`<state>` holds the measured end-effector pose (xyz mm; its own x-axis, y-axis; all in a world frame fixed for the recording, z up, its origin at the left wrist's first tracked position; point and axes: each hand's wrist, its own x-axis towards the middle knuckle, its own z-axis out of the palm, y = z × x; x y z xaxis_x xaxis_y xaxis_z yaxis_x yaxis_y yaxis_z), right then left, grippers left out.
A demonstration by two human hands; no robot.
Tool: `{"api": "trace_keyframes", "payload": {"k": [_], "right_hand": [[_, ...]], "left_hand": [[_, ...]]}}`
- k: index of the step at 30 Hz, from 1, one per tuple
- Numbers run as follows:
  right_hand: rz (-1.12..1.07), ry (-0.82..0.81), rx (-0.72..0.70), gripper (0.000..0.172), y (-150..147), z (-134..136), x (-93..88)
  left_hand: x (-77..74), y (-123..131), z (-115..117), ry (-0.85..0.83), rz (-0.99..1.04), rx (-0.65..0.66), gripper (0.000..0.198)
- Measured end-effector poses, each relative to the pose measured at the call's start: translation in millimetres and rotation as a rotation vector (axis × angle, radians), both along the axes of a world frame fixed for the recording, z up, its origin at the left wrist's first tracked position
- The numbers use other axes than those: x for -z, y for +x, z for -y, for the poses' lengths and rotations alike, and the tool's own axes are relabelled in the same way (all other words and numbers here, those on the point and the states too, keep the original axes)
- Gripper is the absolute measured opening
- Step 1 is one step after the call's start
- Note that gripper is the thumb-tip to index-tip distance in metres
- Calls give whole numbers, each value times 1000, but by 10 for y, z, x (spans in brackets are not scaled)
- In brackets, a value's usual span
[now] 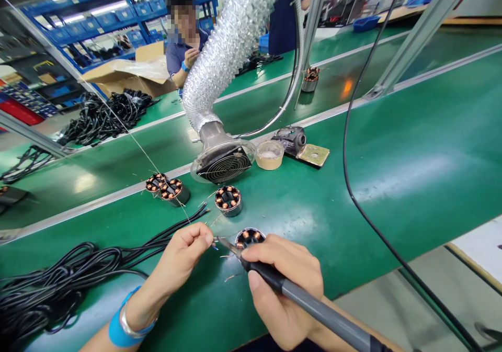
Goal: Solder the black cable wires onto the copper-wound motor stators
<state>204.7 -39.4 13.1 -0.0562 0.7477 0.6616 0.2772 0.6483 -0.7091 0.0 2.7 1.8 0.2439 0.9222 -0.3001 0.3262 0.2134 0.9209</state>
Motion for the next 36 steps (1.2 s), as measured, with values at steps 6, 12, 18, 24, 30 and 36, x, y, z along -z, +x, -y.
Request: {"api": "trace_keyframes", "payload": {"k": [6, 12, 18, 24, 30, 36], "right_hand": [[-18, 43, -11, 23, -38, -4, 66], [-55, 82, -19, 31, -12, 21, 146], [-96, 92, -4, 34, 34, 29, 144], [-77, 55, -12, 29, 34, 37, 163], [-73, 82, -59, 30, -18, 10, 218], [-89, 154, -66, 32, -37, -12, 262]], "left_hand": [[26, -3, 0, -40, 36, -17, 21], [27, 0, 6, -44, 56, -27, 22], [29, -4, 12, -46, 52, -20, 22], [40, -8, 6, -83, 69, -32, 20], [34, 1, -4, -151, 115, -63, 20], [21, 30, -11, -214, 191, -83, 25]]}}
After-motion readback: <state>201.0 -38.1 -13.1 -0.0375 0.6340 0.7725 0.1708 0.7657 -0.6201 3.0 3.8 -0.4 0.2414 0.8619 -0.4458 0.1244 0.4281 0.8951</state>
